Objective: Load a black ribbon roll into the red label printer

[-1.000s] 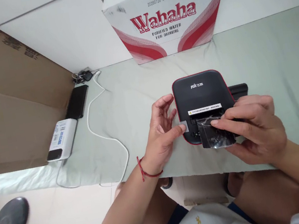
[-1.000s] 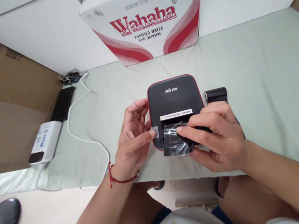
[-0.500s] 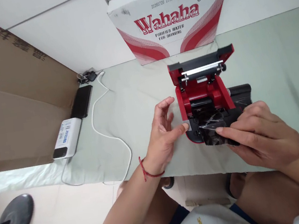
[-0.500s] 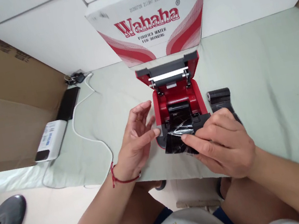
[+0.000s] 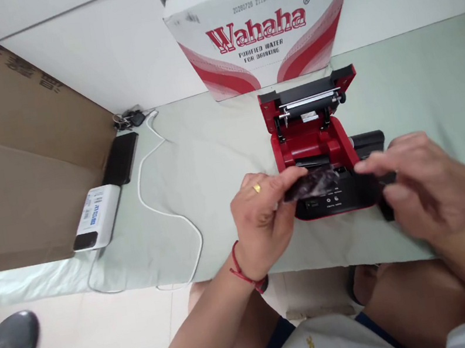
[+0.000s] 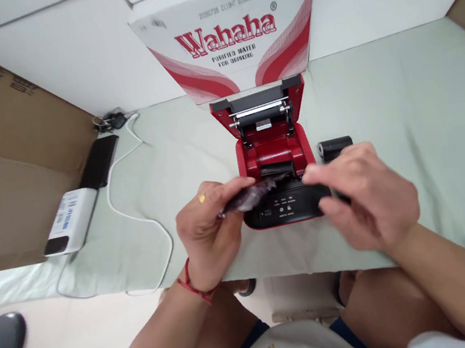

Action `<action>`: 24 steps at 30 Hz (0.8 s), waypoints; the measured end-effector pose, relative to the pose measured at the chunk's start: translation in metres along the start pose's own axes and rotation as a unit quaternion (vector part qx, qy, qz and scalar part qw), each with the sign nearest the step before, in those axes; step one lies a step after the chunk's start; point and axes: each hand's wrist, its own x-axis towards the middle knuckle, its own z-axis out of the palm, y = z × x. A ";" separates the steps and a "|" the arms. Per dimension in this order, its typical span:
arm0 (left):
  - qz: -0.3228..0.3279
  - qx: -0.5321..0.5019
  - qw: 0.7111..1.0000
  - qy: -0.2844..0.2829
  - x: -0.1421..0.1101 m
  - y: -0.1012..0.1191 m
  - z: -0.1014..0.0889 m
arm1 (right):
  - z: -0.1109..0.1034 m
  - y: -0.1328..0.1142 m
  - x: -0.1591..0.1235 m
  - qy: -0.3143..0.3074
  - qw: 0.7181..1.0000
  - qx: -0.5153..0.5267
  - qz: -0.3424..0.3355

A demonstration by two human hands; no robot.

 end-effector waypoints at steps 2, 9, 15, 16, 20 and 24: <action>-0.101 -0.060 0.992 0.055 0.001 -0.001 0.005 | 0.001 0.011 0.000 0.073 0.991 -0.039 0.102; -0.121 -0.150 0.977 0.094 0.011 0.007 0.023 | 0.002 0.045 0.006 0.025 0.956 -0.102 0.275; -0.056 -0.118 0.984 0.117 0.033 0.032 0.019 | 0.002 0.079 -0.002 -0.099 0.938 -0.151 0.295; -0.048 -0.107 0.984 0.135 0.036 0.036 0.014 | 0.002 0.083 -0.003 -0.125 0.936 -0.152 0.291; -0.022 -0.068 0.957 0.280 0.042 0.032 -0.011 | 0.000 0.089 -0.008 -0.232 0.923 -0.144 0.270; 0.029 -0.052 0.934 0.352 0.036 -0.010 -0.037 | -0.003 0.090 -0.012 -0.287 0.912 -0.149 0.253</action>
